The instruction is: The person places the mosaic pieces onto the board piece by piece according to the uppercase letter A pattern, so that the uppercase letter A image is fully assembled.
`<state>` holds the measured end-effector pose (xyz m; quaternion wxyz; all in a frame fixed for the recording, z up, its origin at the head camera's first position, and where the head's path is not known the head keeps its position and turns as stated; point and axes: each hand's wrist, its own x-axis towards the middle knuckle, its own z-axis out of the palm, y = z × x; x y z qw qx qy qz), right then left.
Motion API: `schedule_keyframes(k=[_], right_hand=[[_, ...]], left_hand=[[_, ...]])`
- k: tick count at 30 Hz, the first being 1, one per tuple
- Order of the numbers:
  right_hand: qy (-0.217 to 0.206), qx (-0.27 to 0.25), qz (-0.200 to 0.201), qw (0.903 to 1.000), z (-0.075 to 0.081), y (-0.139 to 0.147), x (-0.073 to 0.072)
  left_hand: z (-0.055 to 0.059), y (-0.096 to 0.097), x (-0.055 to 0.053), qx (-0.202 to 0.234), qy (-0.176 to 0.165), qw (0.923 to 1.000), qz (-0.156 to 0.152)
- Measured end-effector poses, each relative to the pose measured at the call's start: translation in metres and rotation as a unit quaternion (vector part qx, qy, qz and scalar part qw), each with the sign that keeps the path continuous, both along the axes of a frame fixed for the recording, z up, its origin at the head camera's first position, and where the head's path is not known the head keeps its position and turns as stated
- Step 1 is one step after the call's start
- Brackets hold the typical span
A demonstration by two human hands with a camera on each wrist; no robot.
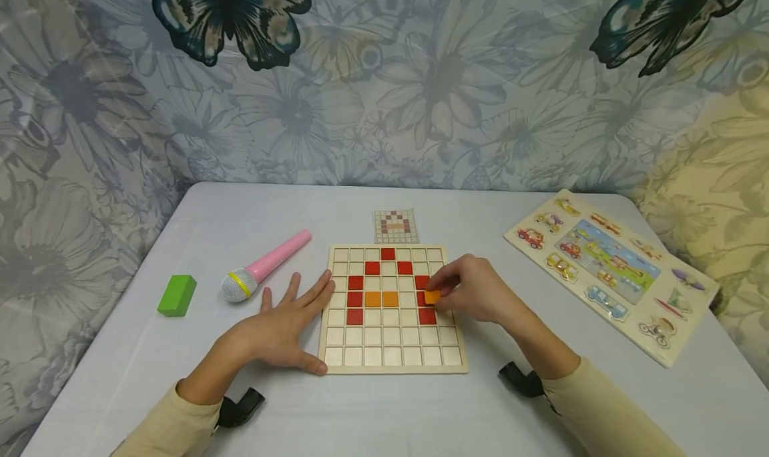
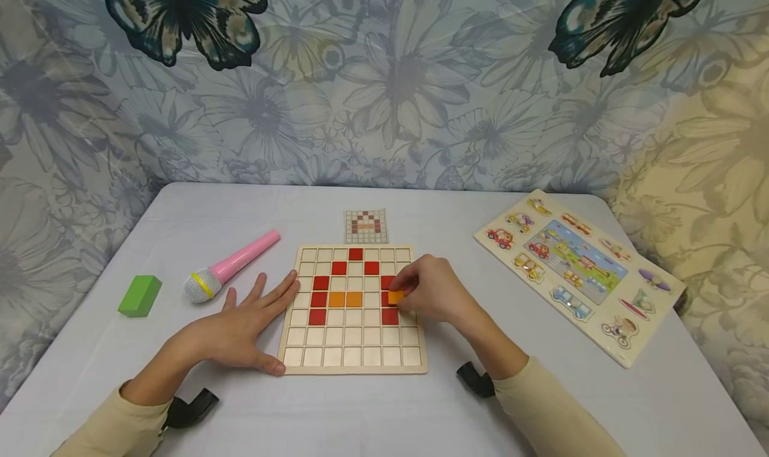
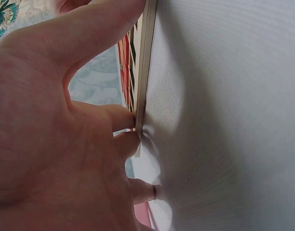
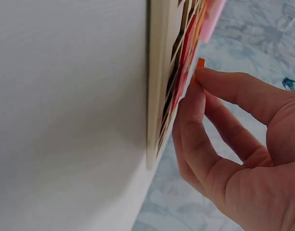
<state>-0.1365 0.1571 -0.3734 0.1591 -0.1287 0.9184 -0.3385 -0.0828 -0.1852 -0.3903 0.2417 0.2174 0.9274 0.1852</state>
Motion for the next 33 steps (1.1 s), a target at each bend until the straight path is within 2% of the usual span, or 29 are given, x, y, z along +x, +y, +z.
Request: schedule_keyframes(k=[5,20,33], right_hand=[[-0.005,0.002,0.004,1.0,0.001,-0.009,-0.003],[-0.002,0.029,0.054,0.9981,0.001,-0.035,-0.009],[-0.008,0.041,0.051,0.9978,0.003,-0.045,-0.008]], left_hand=[[-0.001,-0.001,-0.001,-0.002,0.0,1.0,-0.001],[0.001,0.0,0.0,0.001,-0.002,1.0,0.001],[0.0,-0.001,0.0,-0.003,0.003,1.0,0.0]])
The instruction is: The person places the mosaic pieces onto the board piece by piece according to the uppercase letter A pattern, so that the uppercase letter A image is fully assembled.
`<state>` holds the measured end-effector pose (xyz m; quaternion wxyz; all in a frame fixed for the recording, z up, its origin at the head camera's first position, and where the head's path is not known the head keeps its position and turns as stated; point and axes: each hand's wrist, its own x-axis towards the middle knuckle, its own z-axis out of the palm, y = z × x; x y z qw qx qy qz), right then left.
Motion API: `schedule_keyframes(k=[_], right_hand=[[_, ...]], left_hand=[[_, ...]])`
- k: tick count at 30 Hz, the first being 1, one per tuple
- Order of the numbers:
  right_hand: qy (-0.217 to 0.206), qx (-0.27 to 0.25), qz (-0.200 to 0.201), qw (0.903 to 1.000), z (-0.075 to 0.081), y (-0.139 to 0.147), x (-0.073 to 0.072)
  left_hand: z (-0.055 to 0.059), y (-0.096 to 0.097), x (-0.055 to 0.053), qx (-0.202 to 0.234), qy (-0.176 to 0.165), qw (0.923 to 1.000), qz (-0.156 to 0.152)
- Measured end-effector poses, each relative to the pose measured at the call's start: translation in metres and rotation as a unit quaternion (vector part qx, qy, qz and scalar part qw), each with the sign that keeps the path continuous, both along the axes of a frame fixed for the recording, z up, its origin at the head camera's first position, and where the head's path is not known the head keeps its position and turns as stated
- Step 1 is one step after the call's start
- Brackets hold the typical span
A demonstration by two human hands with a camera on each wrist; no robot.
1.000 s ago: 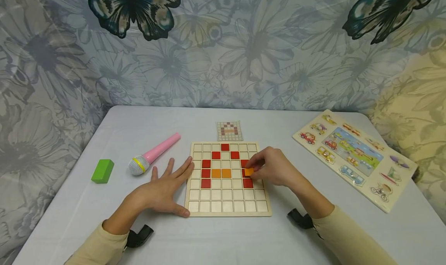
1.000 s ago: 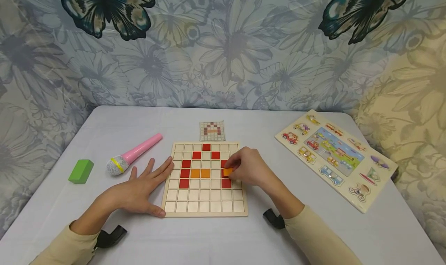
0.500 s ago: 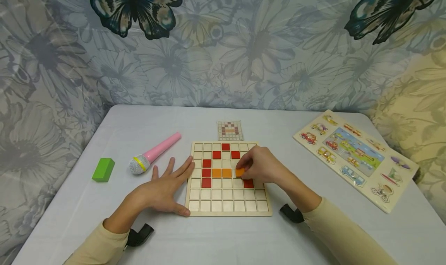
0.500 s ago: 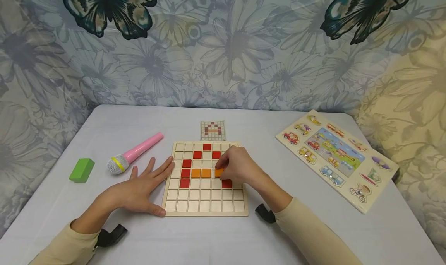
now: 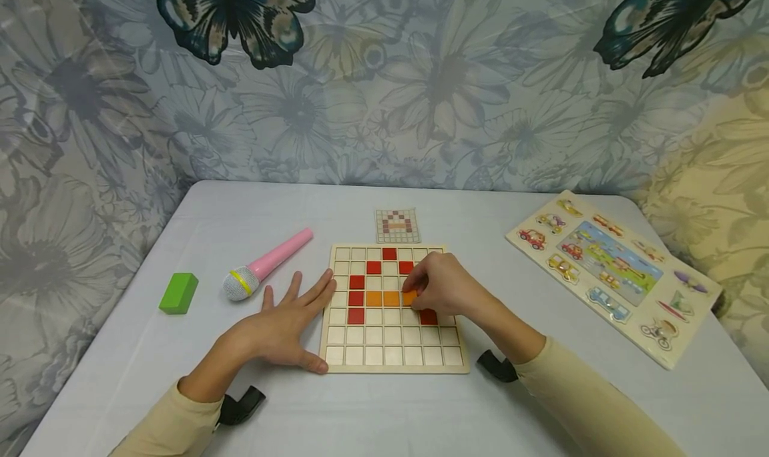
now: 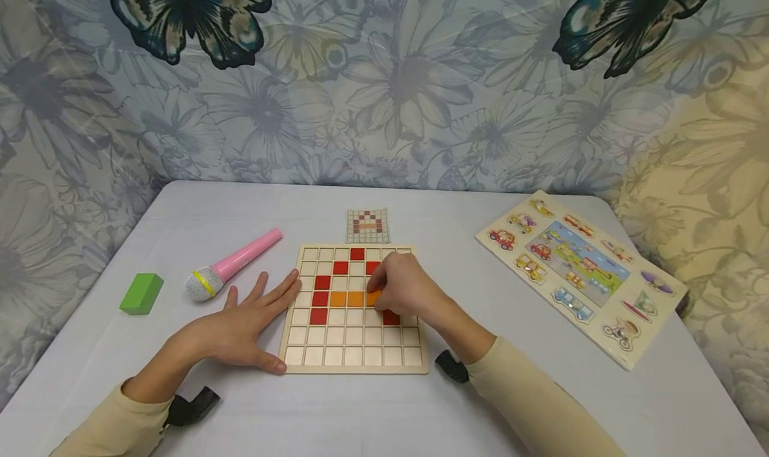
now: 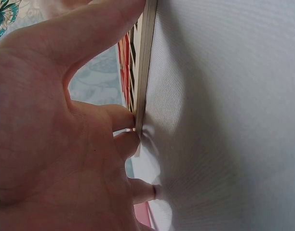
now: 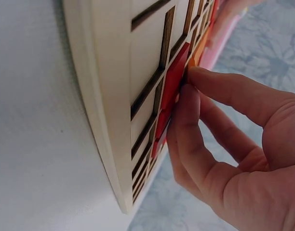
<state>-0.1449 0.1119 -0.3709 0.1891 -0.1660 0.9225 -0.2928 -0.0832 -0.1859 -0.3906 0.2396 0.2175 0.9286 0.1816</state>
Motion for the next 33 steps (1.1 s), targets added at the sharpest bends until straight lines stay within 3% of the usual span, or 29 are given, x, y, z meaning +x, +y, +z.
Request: schedule_keyframes(k=[33], right_hand=[[0.019,0.01,0.014,0.9997,-0.0006,-0.0028,0.0025]], left_hand=[[-0.0002,-0.0005,0.0003,0.001,0.005,1.0,0.002]])
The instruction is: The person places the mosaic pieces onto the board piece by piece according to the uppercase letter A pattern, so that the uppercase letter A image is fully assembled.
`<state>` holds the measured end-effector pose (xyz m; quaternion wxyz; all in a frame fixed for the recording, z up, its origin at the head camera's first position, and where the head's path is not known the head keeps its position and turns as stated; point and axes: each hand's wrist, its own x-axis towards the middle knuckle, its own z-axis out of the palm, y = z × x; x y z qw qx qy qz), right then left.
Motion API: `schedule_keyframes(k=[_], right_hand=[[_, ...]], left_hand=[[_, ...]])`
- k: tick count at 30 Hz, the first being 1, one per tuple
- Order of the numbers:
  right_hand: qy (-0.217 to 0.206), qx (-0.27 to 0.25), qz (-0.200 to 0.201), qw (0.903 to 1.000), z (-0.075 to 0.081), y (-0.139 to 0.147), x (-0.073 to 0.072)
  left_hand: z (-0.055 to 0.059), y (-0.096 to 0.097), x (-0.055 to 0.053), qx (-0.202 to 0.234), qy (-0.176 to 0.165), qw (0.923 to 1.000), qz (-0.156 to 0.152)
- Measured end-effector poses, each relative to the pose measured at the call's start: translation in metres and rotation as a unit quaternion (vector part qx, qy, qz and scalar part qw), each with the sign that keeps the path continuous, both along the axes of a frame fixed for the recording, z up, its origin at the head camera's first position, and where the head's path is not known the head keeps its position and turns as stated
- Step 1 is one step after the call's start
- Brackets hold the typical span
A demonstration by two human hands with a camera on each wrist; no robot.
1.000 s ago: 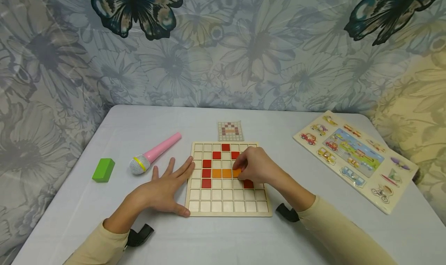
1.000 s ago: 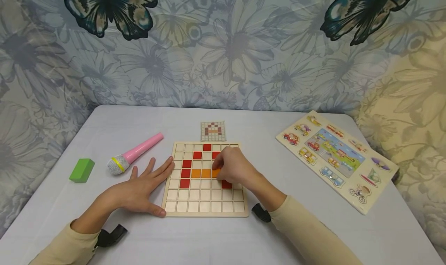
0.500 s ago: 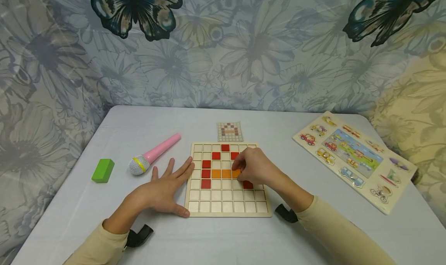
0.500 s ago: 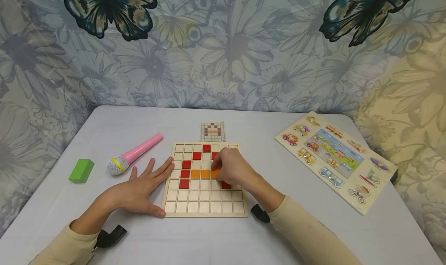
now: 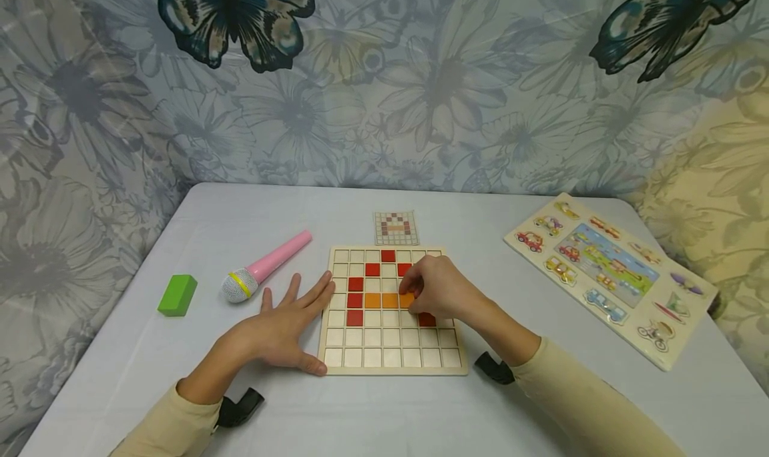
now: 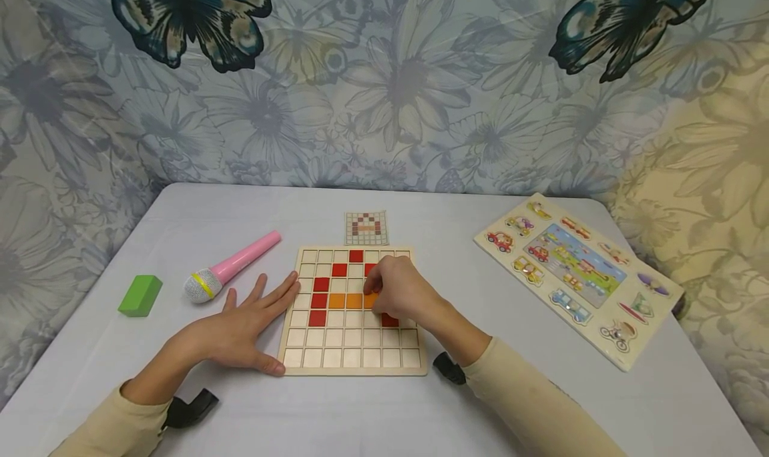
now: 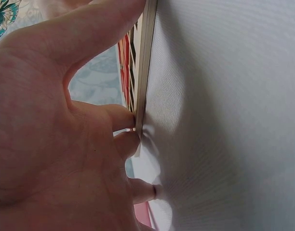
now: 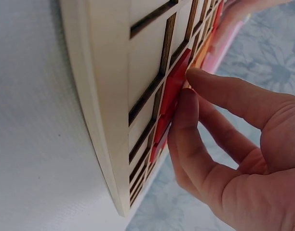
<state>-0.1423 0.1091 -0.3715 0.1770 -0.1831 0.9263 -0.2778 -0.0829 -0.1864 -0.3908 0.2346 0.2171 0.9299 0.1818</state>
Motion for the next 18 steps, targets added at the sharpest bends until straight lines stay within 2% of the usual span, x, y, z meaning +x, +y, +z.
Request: schedule_keyframes(k=[10,18], right_hand=[[0.005,-0.011,-0.005,0.9999,-0.002,0.004,0.0],[0.014,-0.019,-0.017,0.9996,0.002,0.012,0.007]], left_hand=[[0.0,0.001,0.0,-0.003,-0.001,1.0,-0.002],[0.002,-0.001,0.0,-0.002,-0.005,1.0,0.002]])
